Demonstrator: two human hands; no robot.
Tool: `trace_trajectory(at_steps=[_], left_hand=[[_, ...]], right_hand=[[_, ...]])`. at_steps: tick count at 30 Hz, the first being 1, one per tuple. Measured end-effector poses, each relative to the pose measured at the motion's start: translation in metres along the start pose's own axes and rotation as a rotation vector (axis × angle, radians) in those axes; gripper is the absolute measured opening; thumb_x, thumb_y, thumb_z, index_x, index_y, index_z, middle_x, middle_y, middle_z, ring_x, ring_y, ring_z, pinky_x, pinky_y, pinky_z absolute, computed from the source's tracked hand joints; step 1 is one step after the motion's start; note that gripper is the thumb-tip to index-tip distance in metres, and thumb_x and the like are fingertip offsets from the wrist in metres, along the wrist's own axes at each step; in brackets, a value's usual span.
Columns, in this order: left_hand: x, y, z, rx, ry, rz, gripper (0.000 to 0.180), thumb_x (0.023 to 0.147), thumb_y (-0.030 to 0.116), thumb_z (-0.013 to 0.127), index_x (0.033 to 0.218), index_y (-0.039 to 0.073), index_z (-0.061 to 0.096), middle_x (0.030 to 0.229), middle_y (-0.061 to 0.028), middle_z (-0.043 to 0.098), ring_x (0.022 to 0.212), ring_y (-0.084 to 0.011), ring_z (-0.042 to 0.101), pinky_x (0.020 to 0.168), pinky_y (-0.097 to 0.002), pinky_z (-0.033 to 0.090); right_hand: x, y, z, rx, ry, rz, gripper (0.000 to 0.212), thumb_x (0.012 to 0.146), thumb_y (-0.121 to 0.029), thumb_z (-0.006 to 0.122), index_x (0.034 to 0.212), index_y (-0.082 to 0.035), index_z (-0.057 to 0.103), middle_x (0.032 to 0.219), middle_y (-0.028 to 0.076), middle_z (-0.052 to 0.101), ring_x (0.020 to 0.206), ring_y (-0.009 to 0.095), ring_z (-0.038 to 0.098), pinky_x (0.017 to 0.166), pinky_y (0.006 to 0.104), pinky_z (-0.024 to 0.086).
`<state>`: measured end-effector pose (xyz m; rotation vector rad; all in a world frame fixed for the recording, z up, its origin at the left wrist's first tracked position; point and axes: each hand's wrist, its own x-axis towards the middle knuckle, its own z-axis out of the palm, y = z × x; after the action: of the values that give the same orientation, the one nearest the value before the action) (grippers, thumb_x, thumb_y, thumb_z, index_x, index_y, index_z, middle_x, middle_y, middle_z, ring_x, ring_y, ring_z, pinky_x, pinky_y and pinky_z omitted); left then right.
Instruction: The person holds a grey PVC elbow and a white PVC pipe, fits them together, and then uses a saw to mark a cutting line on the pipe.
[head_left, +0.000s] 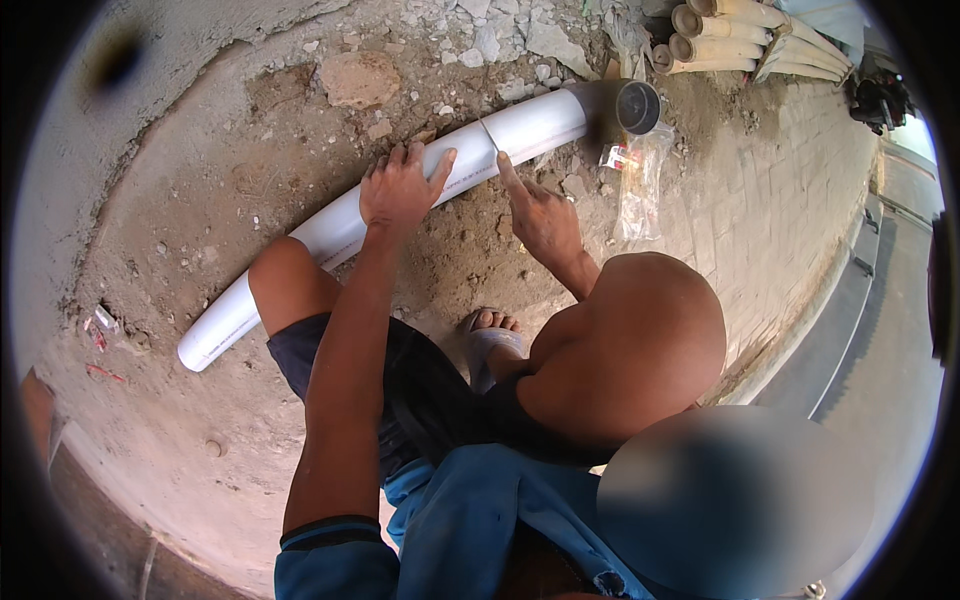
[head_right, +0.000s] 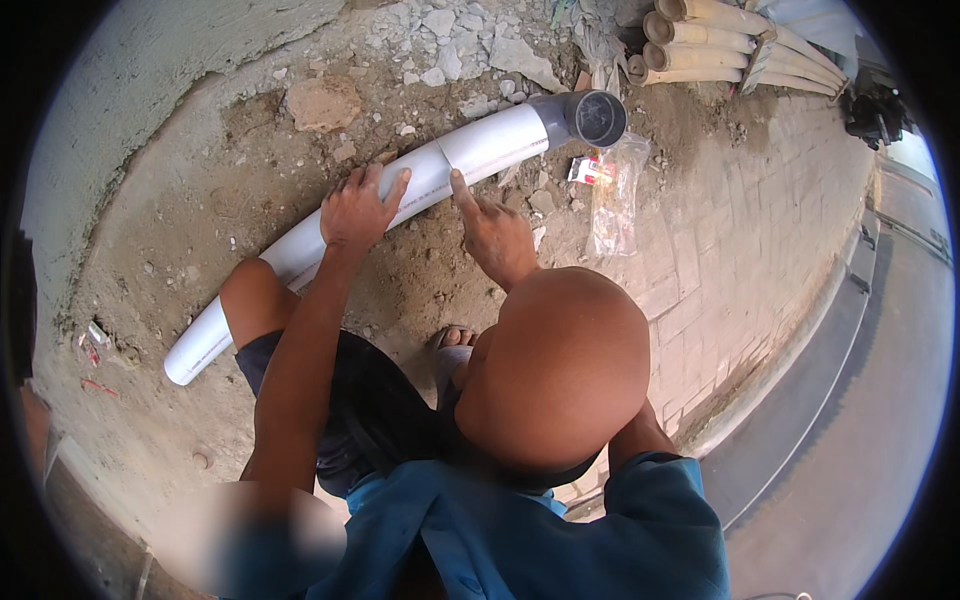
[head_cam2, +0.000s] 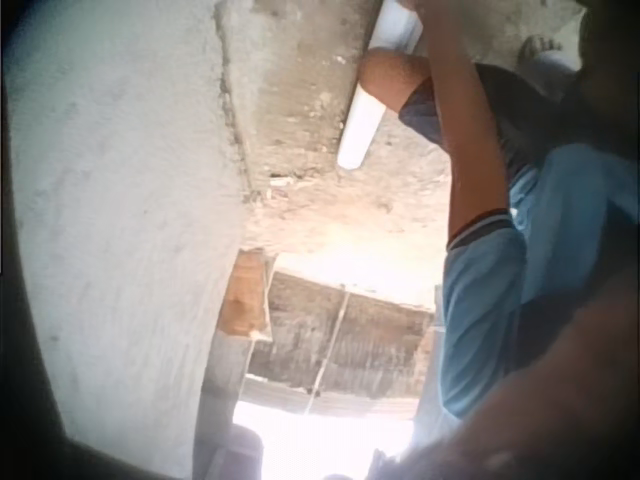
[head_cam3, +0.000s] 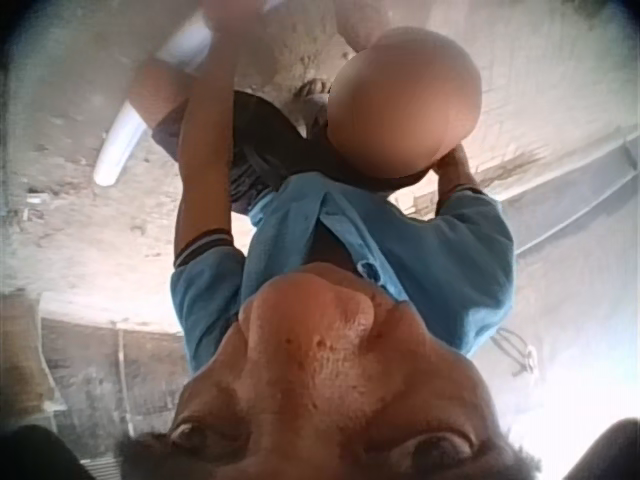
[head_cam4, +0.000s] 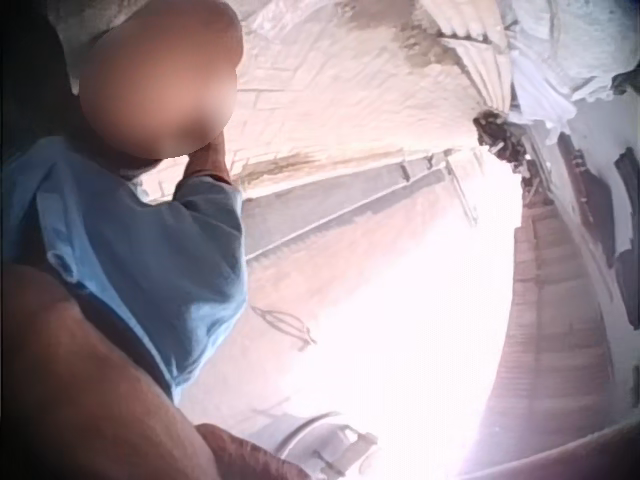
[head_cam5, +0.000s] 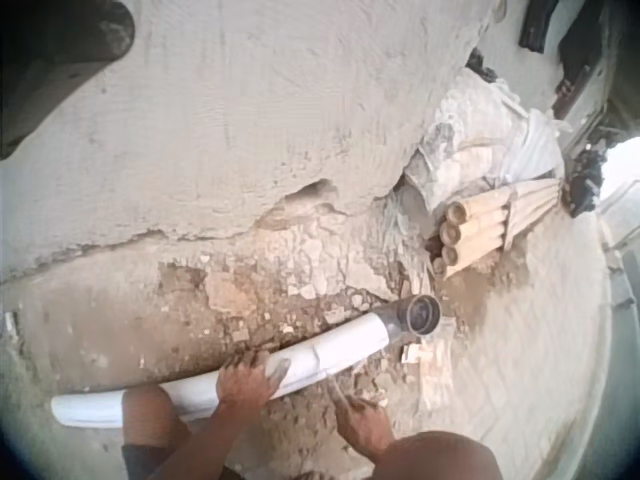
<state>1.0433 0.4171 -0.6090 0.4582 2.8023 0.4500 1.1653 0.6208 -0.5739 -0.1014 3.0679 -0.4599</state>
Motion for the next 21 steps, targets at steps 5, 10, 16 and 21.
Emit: trace_trajectory(at_steps=[5,10,16,21], left_hand=[[0.004,0.004,0.004,0.015,-0.011,0.033,0.065,0.103,0.065,0.043,0.122,0.009,0.069,0.114,-0.0191,0.073,0.094,-0.0416,0.074,0.084,-0.0532,0.060],[-0.001,0.005,-0.001,0.002,-0.038,0.013,0.067,0.103,0.066,0.042,0.123,0.009,0.069,0.116,-0.0190,0.073,0.099,-0.0413,0.074,0.086,-0.0532,0.059],[0.003,0.008,0.000,0.010,-0.068,-0.021,0.064,0.103,0.066,0.043,0.123,0.010,0.070,0.113,-0.0184,0.073,0.099,-0.0407,0.074,0.087,-0.0517,0.059],[-0.005,0.001,0.011,0.001,0.070,0.019,0.063,0.104,0.064,0.043,0.121,0.011,0.071,0.109,-0.0176,0.075,0.094,-0.0418,0.074,0.084,-0.0526,0.059]], right_hand=[[0.013,0.005,-0.002,-0.058,-0.054,0.064,0.082,0.088,-0.004,0.061,0.163,-0.015,0.030,0.094,0.017,0.073,0.078,0.037,0.074,0.067,0.0470,0.062],[0.019,-0.001,0.005,-0.017,0.067,0.048,0.074,0.094,-0.005,0.059,0.162,-0.020,0.035,0.093,0.018,0.073,0.067,0.038,0.071,0.056,0.0491,0.058],[0.009,0.004,0.009,-0.046,0.035,0.088,0.080,0.091,-0.004,0.061,0.163,-0.021,0.032,0.094,0.015,0.073,0.072,0.036,0.072,0.061,0.0492,0.059],[0.018,-0.006,0.007,-0.024,-0.079,0.143,0.085,0.090,-0.006,0.061,0.165,-0.025,0.027,0.103,0.014,0.074,0.085,0.035,0.075,0.071,0.0490,0.062]])
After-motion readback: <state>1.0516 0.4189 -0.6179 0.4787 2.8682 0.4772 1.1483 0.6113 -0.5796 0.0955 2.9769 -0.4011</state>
